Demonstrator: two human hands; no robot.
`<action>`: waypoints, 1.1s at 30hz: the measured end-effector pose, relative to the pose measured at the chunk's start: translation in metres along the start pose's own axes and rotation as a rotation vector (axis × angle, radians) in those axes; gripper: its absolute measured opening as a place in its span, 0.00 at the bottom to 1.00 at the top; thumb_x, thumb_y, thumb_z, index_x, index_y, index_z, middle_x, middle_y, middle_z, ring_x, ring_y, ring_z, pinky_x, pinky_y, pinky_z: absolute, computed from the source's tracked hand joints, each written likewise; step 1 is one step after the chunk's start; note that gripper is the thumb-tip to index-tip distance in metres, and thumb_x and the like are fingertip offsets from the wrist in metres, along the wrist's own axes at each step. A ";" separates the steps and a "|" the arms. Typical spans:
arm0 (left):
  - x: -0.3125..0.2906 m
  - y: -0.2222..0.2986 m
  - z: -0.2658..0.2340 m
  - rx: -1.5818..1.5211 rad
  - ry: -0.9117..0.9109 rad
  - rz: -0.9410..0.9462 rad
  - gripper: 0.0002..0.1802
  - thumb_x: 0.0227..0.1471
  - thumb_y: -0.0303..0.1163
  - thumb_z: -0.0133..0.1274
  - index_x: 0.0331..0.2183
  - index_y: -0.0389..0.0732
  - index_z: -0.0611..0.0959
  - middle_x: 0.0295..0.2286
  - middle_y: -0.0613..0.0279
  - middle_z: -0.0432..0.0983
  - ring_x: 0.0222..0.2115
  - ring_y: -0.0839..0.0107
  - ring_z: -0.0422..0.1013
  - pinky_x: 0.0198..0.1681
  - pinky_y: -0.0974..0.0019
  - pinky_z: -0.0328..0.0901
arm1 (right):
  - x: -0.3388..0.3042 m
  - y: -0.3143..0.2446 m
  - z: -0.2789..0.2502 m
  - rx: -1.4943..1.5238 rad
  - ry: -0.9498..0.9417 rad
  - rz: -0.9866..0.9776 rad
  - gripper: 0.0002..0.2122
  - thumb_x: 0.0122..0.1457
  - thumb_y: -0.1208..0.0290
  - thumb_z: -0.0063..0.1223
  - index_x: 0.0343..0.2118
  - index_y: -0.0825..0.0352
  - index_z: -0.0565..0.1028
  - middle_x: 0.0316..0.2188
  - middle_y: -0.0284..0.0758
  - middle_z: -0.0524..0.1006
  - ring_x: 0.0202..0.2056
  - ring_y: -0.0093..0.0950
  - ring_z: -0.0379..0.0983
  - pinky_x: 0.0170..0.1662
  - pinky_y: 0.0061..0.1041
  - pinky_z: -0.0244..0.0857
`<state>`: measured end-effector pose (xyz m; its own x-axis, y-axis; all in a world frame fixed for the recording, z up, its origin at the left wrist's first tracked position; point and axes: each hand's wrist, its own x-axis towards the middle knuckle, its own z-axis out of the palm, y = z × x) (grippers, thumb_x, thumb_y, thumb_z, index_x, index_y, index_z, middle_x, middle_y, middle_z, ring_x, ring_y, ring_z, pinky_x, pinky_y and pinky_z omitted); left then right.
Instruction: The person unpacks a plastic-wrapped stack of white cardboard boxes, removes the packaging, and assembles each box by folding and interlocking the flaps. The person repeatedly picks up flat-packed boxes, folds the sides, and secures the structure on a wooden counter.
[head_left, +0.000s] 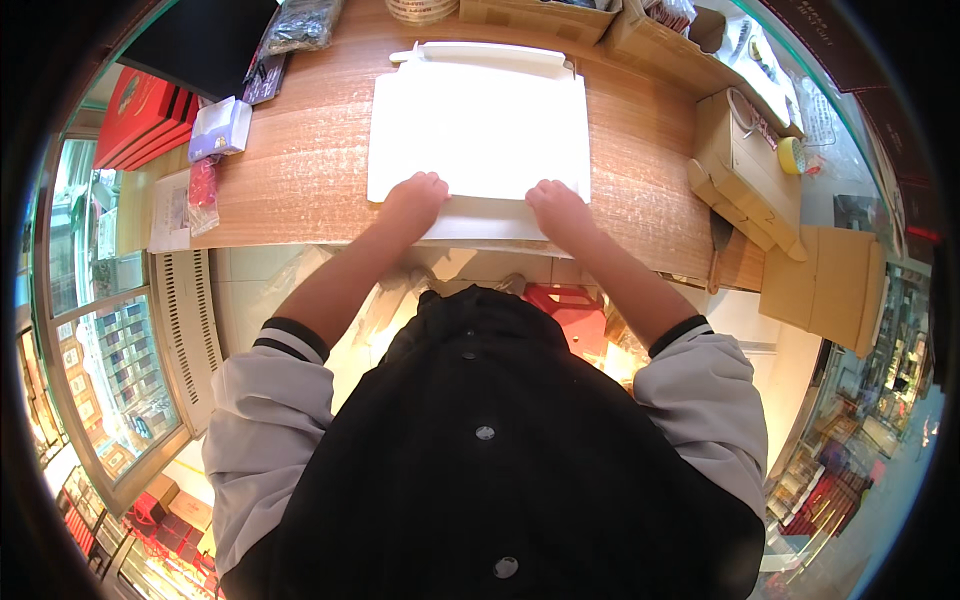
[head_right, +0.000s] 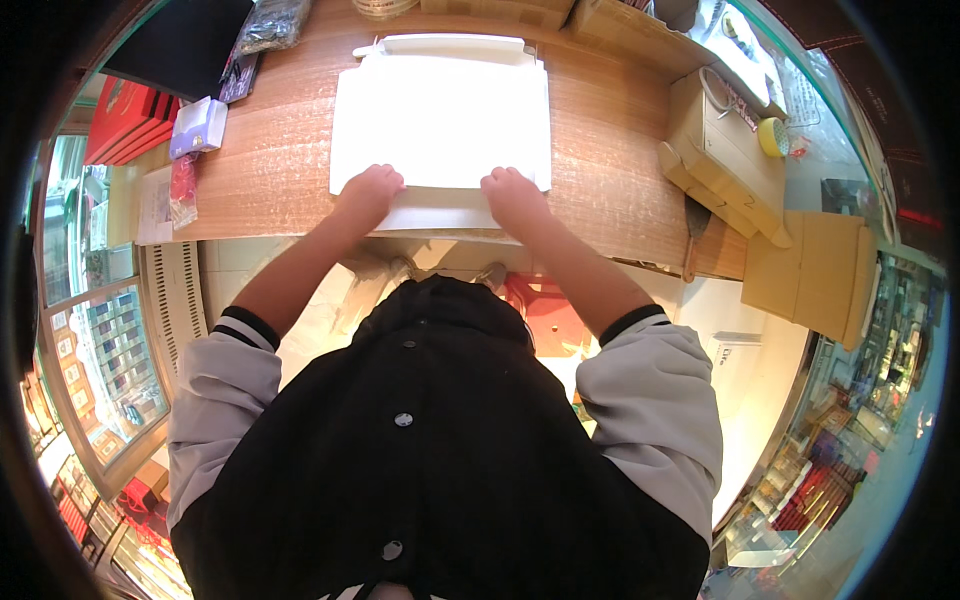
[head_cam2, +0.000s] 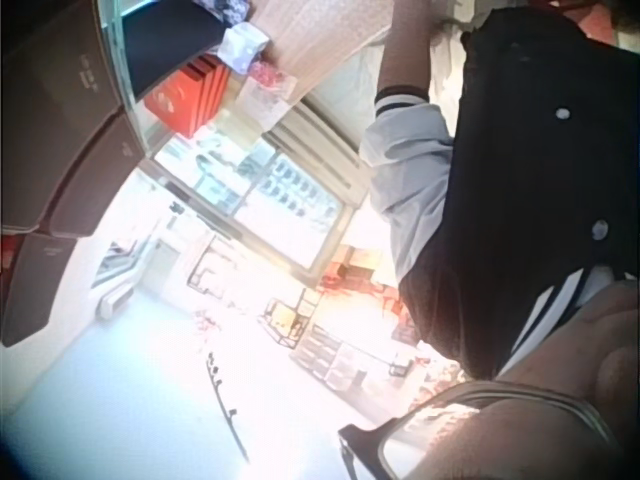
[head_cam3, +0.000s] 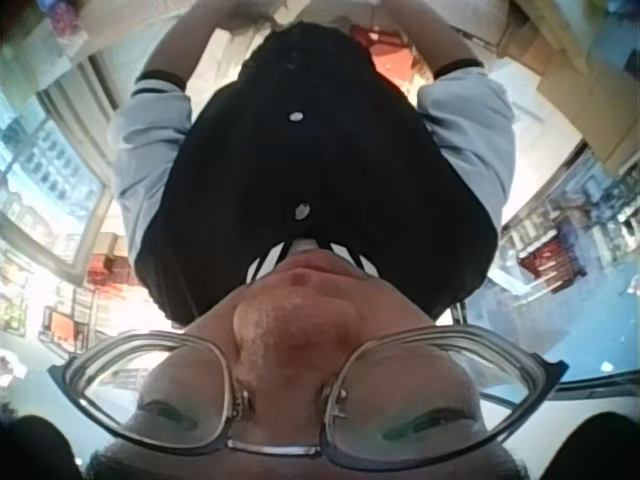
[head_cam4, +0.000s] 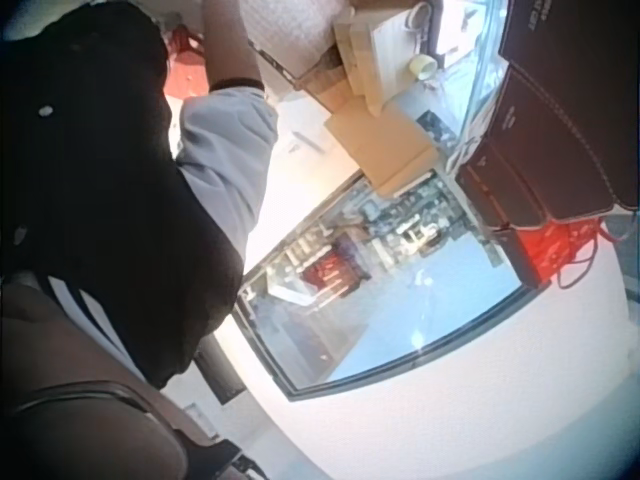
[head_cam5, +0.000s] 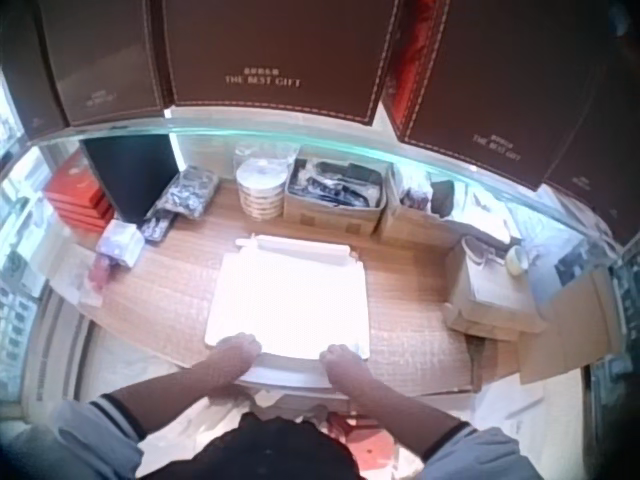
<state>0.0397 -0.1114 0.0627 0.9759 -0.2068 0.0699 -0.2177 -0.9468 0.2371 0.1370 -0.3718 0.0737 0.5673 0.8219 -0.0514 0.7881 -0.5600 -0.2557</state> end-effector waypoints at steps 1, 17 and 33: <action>0.006 -0.002 -0.002 -0.049 -0.033 -0.056 0.08 0.52 0.35 0.49 0.27 0.41 0.75 0.26 0.61 0.69 0.32 0.66 0.68 0.36 0.66 0.66 | 0.012 0.003 -0.003 0.071 -0.051 0.097 0.05 0.53 0.73 0.50 0.31 0.67 0.71 0.31 0.37 0.71 0.37 0.34 0.68 0.41 0.29 0.65; 0.019 0.016 0.025 -0.106 0.151 -0.202 0.14 0.51 0.38 0.49 0.18 0.43 0.76 0.15 0.58 0.73 0.19 0.60 0.72 0.24 0.58 0.67 | 0.028 -0.024 0.030 0.059 0.283 0.278 0.13 0.55 0.64 0.47 0.17 0.63 0.73 0.14 0.37 0.74 0.18 0.35 0.73 0.24 0.33 0.68; 0.025 0.054 0.000 -0.159 0.259 0.061 0.20 0.42 0.33 0.58 0.40 0.40 0.73 0.38 0.58 0.70 0.43 0.59 0.65 0.50 0.55 0.57 | -0.070 0.030 0.025 0.492 0.596 0.645 0.08 0.55 0.75 0.51 0.39 0.65 0.75 0.31 0.35 0.75 0.30 0.27 0.70 0.33 0.25 0.65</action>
<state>0.0525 -0.1677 0.0768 0.9285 -0.1731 0.3285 -0.2956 -0.8800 0.3718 0.1143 -0.4437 0.0453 0.9839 0.1154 0.1367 0.1787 -0.6635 -0.7265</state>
